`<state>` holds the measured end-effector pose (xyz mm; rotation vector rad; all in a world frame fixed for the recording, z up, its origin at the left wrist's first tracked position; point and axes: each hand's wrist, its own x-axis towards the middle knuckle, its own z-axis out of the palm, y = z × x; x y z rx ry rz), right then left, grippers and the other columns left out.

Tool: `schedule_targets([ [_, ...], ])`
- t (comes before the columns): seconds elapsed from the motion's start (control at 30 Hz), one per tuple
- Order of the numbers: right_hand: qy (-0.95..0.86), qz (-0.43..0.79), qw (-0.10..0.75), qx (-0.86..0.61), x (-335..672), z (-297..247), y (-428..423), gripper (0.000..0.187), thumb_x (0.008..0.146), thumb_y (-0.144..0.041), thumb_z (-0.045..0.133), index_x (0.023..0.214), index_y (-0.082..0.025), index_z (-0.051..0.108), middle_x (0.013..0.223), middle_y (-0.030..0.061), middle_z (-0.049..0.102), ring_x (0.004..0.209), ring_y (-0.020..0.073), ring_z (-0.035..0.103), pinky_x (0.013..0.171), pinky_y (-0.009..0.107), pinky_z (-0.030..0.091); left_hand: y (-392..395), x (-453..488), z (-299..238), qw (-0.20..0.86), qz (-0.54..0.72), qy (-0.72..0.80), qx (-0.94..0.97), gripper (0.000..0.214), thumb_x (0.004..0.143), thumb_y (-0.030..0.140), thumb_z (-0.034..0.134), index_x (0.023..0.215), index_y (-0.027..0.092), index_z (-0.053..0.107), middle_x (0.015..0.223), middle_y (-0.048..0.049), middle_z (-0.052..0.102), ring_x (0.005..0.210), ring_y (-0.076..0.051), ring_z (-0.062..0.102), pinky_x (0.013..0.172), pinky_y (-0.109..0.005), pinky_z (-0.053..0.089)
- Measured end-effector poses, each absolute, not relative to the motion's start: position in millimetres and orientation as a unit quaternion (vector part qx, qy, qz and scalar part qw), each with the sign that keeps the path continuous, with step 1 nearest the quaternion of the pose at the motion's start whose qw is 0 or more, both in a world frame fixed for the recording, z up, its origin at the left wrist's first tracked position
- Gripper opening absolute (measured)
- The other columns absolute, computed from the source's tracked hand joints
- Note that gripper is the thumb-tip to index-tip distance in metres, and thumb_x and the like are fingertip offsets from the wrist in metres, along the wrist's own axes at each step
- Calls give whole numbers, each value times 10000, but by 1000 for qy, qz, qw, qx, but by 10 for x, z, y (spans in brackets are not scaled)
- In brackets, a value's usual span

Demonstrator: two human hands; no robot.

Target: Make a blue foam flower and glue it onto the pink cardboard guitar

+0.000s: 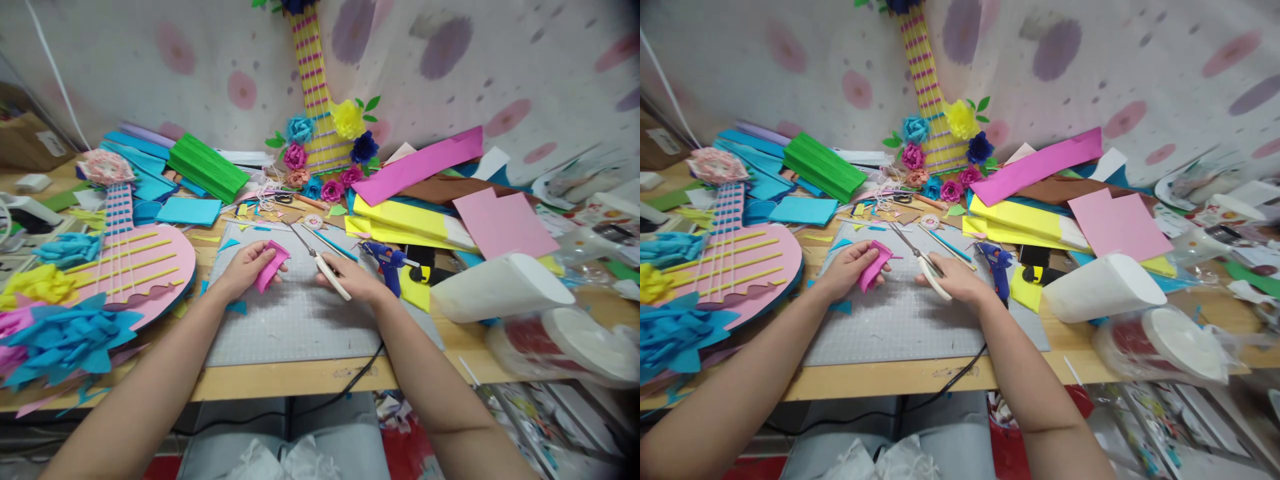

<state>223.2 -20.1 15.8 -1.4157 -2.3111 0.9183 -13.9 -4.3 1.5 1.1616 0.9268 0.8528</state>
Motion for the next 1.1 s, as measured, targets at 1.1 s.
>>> schedule_targets([
  [1.1,-471,593,488,-434,1574,105,-206,446,500,-404,748,736,-196,431,616,-55,544,504,85,486,486,232,358,-22,-83,43,794,305,380,364,214,801,324,601,811,111,608,652,-25,640,297,-4,404,239,-96,271],
])
